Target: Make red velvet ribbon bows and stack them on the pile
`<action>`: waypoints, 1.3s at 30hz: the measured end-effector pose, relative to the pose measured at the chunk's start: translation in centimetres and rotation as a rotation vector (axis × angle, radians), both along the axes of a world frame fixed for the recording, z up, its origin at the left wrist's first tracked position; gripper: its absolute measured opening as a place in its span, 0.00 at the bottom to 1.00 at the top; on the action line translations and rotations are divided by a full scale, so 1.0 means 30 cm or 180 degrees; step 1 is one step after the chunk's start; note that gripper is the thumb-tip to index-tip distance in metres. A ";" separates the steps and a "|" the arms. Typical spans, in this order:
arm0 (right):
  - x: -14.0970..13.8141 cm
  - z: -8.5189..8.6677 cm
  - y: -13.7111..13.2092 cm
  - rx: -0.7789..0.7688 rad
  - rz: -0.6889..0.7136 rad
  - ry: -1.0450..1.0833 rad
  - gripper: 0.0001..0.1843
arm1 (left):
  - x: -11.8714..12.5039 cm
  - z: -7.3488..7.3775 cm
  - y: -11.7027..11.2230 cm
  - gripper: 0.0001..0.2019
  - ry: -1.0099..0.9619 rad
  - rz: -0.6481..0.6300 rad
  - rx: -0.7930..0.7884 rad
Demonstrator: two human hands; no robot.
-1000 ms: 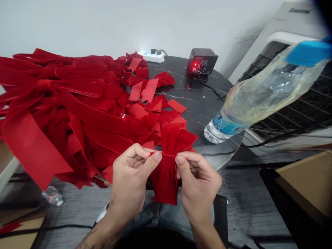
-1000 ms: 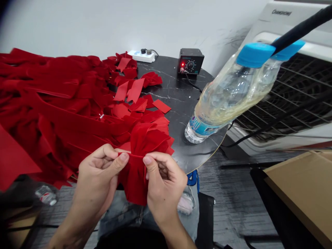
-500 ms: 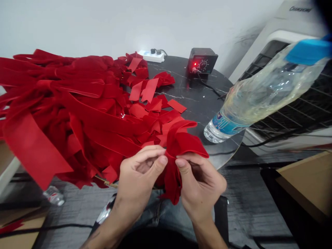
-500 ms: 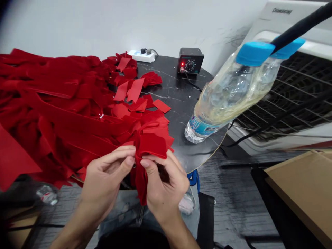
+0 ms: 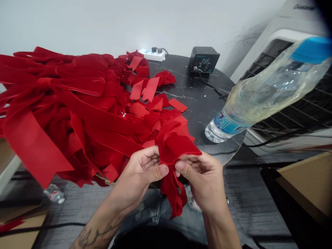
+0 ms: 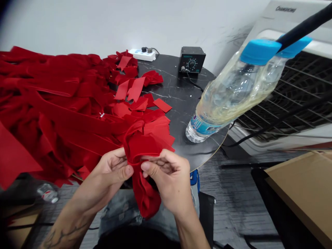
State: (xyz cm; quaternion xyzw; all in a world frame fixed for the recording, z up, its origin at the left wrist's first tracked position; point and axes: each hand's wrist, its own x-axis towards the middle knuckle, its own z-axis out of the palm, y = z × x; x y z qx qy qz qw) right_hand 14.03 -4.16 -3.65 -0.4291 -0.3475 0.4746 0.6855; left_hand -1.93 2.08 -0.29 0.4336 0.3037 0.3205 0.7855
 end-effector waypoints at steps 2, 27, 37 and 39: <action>0.004 -0.001 0.001 -0.0076 -0.0035 -0.0021 0.07 | -0.005 -0.004 0.001 0.15 0.0015 -0.0020 0.0000; 0.045 0.088 -0.005 -0.0078 0.0842 -0.0373 0.08 | -0.004 -0.024 0.038 0.26 0.0504 -0.0006 -0.0002; 0.144 0.248 0.063 0.1087 0.0099 -0.4357 0.12 | -0.080 0.017 0.041 0.24 -0.0168 -0.0144 -0.0066; 0.147 0.263 0.066 0.1044 0.0026 -0.4323 0.09 | -0.068 0.021 0.040 0.11 -0.0101 0.0125 -0.0187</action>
